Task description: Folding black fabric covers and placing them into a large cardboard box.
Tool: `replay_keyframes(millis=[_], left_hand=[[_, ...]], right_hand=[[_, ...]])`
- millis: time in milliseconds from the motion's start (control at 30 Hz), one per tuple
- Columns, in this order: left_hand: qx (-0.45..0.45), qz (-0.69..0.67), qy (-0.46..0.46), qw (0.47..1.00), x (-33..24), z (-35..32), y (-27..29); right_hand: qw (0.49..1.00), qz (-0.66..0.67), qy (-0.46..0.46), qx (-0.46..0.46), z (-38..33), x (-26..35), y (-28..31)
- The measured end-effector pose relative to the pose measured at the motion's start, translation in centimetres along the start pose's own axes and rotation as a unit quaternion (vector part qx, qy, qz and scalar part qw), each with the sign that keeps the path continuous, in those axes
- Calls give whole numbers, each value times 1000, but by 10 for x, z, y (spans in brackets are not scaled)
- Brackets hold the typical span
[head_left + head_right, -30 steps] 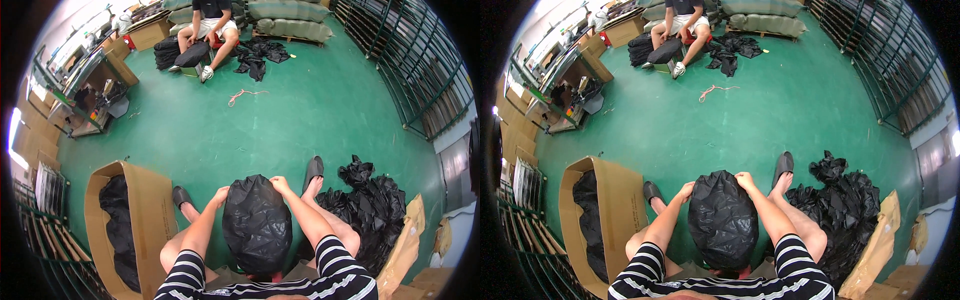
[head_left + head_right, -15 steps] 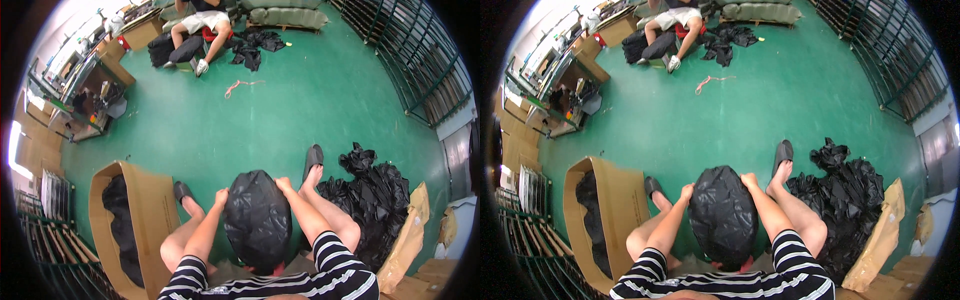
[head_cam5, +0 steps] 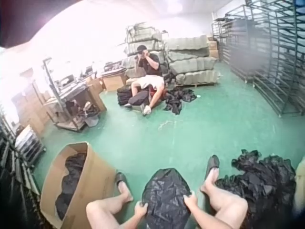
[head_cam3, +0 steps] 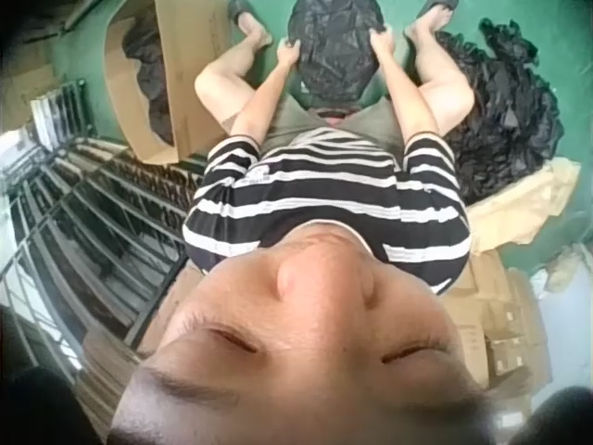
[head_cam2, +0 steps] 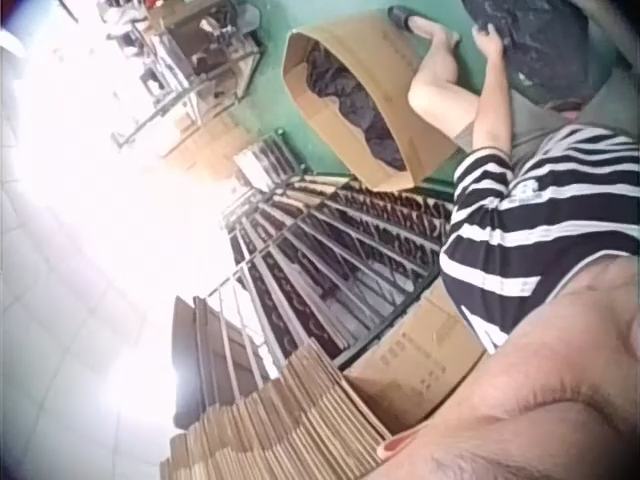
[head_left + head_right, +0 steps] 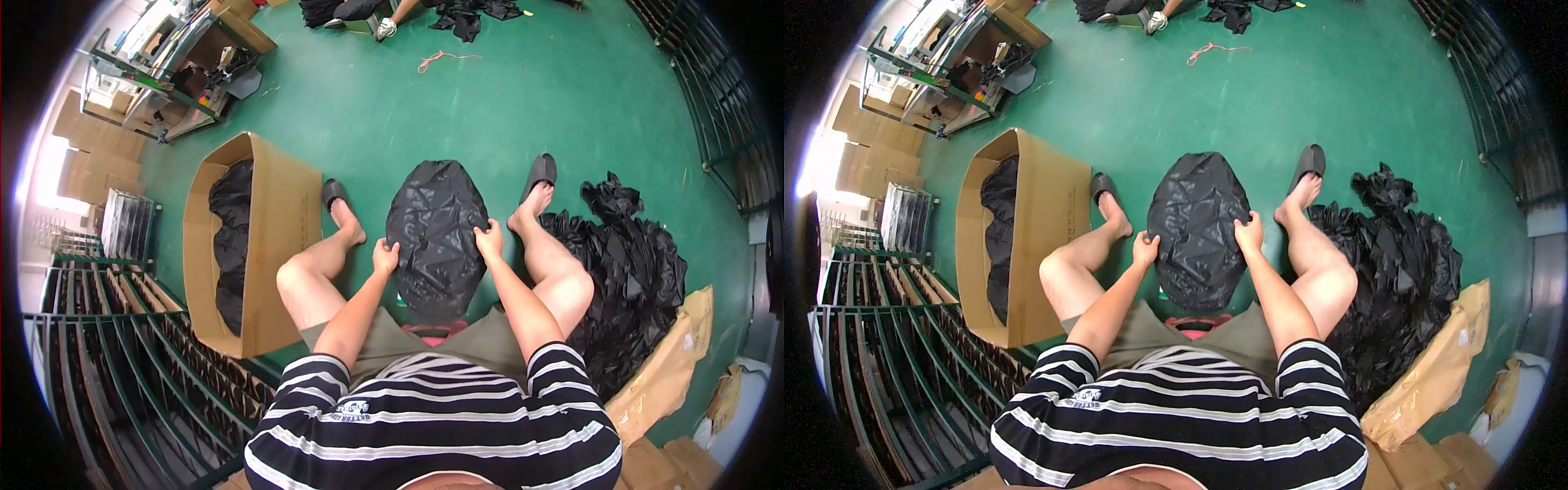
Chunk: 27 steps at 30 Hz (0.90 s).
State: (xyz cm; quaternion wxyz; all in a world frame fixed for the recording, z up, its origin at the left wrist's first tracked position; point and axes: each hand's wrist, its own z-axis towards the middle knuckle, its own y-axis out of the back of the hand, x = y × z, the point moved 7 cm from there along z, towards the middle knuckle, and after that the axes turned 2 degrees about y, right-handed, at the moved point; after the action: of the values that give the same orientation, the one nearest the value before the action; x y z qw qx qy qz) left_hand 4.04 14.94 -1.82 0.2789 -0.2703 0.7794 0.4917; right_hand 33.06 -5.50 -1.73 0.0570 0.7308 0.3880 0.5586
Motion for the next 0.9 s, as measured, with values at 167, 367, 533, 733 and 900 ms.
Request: replay_keyframes(millis=[167, 367, 533, 733, 900], left_hand=[[74, -177, 147, 970, 28, -13, -15], [142, -206, 165, 954, 43, -13, -25], [172, -182, 87, 964, 44, -21, -40], [212, -157, 41, 964, 66, -45, -39], [191, -72, 10, 979, 59, -45, -45]], right_hand=[[1000, -11, -3, -25, -36, -48, -17], [947, 263, -175, 57, -87, -63, -38], [945, 244, -201, 87, -107, -76, -35], [968, 106, -217, 75, -120, -104, -14], [967, 76, -241, 36, -106, -111, -11]])
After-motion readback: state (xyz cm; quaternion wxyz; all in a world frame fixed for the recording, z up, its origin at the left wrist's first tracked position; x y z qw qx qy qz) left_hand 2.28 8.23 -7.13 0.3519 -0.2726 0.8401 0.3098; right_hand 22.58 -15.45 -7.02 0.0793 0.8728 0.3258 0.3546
